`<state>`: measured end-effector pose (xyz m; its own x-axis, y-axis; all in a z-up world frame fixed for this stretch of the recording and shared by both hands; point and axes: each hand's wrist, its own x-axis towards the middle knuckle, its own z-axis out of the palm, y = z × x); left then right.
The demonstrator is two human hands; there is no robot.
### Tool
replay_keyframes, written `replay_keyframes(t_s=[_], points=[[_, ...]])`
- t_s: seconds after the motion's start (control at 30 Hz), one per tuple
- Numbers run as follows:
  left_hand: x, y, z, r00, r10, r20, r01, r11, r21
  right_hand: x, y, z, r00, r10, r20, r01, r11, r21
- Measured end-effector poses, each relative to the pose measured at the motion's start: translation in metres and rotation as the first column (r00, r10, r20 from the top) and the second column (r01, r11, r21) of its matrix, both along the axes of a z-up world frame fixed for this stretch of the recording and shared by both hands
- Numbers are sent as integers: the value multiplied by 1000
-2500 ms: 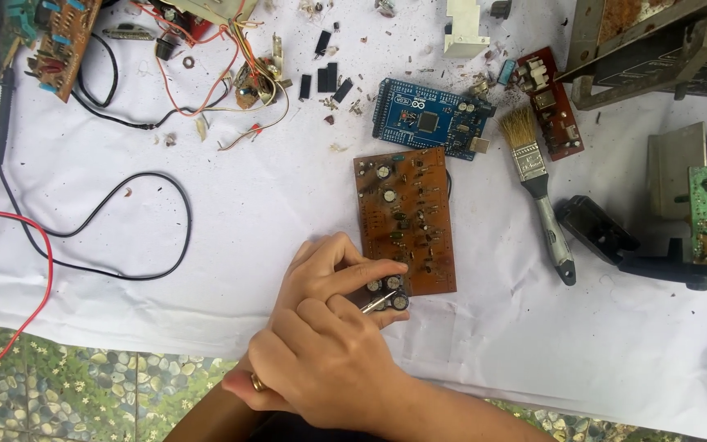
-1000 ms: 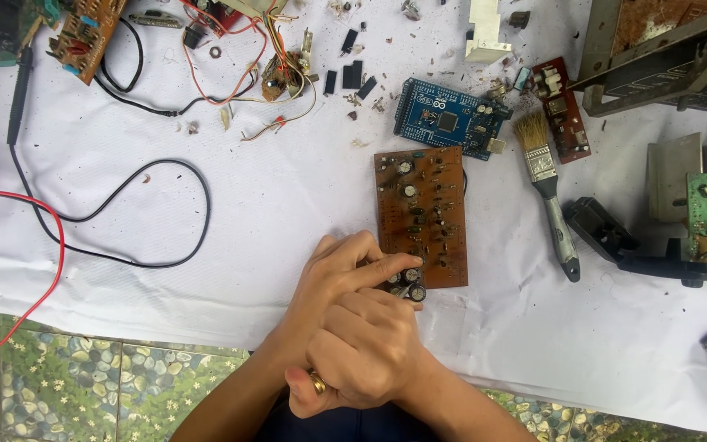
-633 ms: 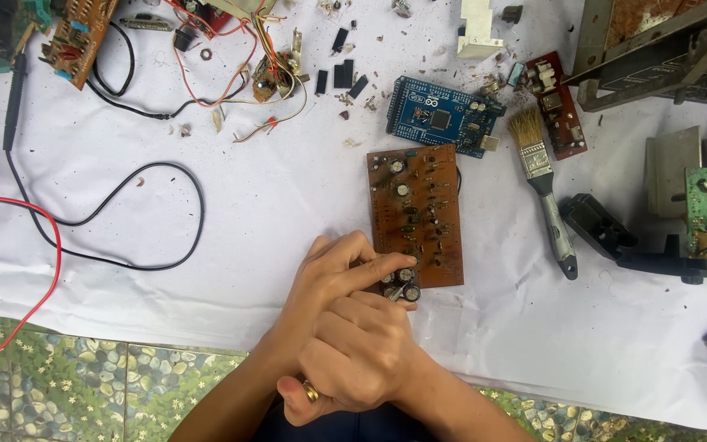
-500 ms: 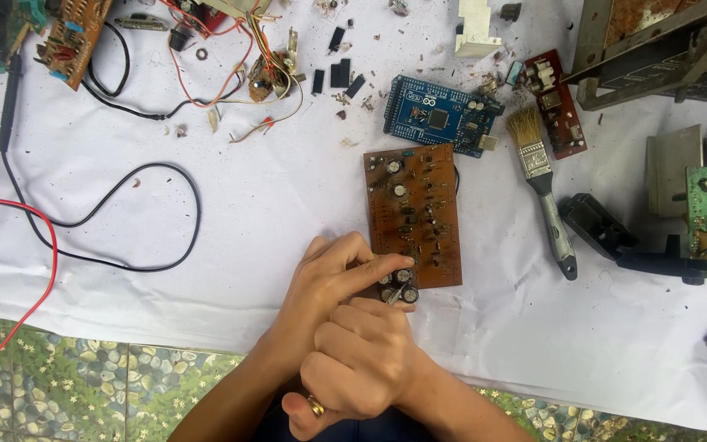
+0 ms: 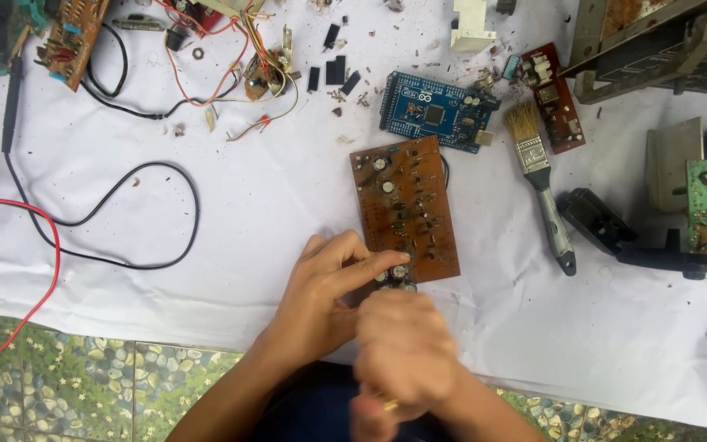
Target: Removing capacitors from a circuit board using a screwdriver as a prying tool.
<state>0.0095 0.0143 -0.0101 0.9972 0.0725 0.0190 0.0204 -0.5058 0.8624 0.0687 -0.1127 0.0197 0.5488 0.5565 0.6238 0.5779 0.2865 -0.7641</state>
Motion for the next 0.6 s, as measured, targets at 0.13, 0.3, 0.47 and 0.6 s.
replay_keyframes(t_s=[0.13, 0.3, 0.47, 0.6], points=[[6, -1, 9, 1000, 22, 10, -22, 1000, 10, 14, -21, 8, 932, -176, -317, 185, 983, -1], [5, -3, 12, 999, 46, 3, -46, 999, 15, 13, -21, 9, 815, 6, -579, 118, 977, 177], [5, -2, 12, 999, 35, 33, -36, 999, 26, 23, -22, 12, 667, 30, -744, 217, 948, 233], [3, -1, 13, 1000, 8, 13, -8, 1000, 26, 21, -20, 20, 708, -116, -697, 273, 955, 118]])
